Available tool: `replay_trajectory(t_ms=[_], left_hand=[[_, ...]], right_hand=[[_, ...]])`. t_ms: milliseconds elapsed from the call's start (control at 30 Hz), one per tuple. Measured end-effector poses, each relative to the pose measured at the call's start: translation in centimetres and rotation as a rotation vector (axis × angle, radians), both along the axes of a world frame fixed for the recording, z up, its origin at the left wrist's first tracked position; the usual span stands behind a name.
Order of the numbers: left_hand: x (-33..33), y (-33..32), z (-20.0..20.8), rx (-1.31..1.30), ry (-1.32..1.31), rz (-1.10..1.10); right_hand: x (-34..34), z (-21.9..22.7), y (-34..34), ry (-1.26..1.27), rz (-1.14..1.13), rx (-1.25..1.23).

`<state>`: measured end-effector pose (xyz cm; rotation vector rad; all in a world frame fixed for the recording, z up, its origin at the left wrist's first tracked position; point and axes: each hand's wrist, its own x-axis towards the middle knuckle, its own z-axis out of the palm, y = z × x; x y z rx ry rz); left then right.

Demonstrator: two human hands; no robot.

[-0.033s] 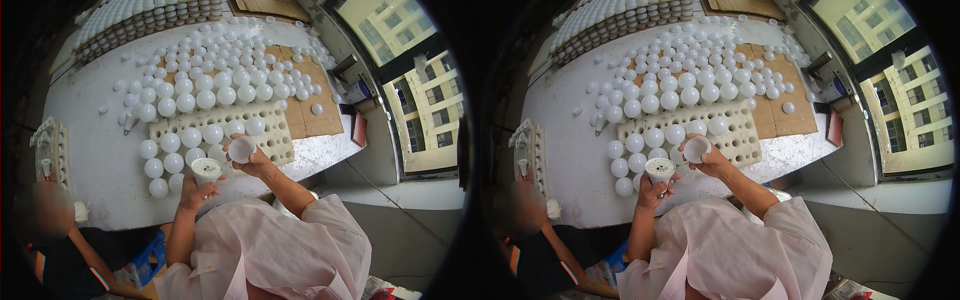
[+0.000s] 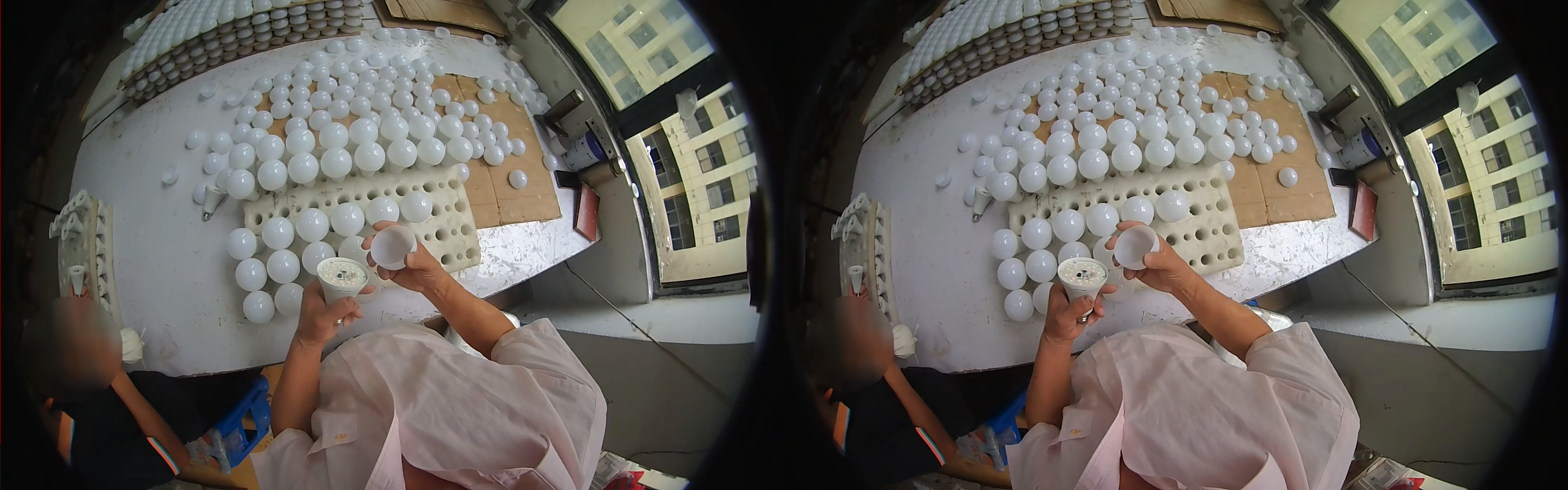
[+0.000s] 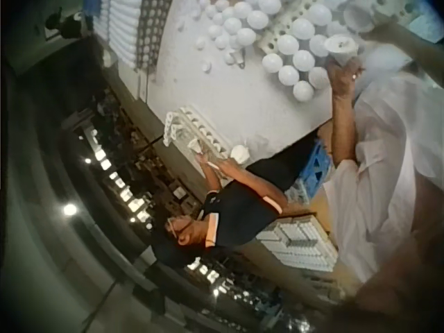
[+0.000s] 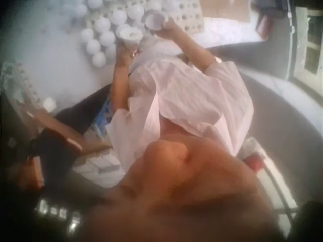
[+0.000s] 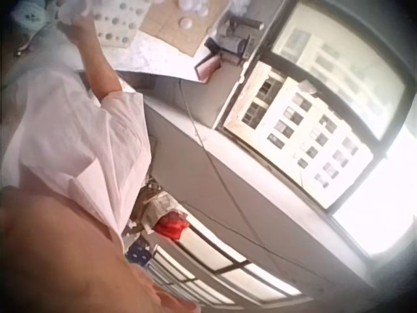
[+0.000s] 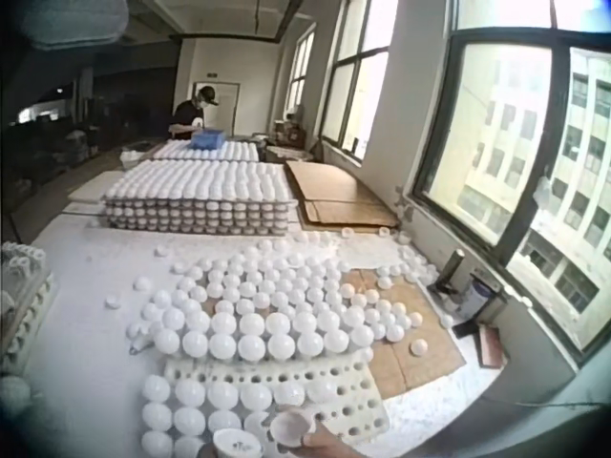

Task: The person assembles light bulbs by repeatedly taking bulb bases and plastic diffuser caps, pressing the caps onto the bases by hand, and placing the assembled light bulbs into slots on a foam tray.

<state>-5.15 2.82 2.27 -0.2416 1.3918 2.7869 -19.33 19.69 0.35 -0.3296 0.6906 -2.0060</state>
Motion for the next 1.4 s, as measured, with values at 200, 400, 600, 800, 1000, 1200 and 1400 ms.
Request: replay_trajectory(t_ms=[200,400,600,800,1000,1200,1400], left_hand=[[-0.4,1.3,-0.4,0.001,-0.021,-0.068],[-0.2,1.9,-0.2,0.025,-0.013,-0.056],[0.1,1.4,0.4,0.034,-0.024,-0.082],[0.5,-0.9,1.9,-0.377,-0.213,-0.256],[1.0,-1.1,1.8,-0.660,-0.225,-0.348],[1.6,-1.1,1.3,-0.719,-0.132,-0.322],[1.6,-1.0,2.0,-0.707,-0.203,-0.357]], right_hand=[[0.9,-1.4,0.4,-0.093,0.050,-0.094],[1.1,-1.3,0.6,-0.068,0.062,-0.090],[0.8,-0.8,0.9,0.075,0.121,-0.024],[0.6,3.8,1.3,1.201,0.170,0.388],[2.3,5.7,0.7,1.340,0.436,0.557],[3.0,5.0,0.3,1.327,0.459,0.534],[3.7,5.0,-0.1,1.332,0.365,0.513]])
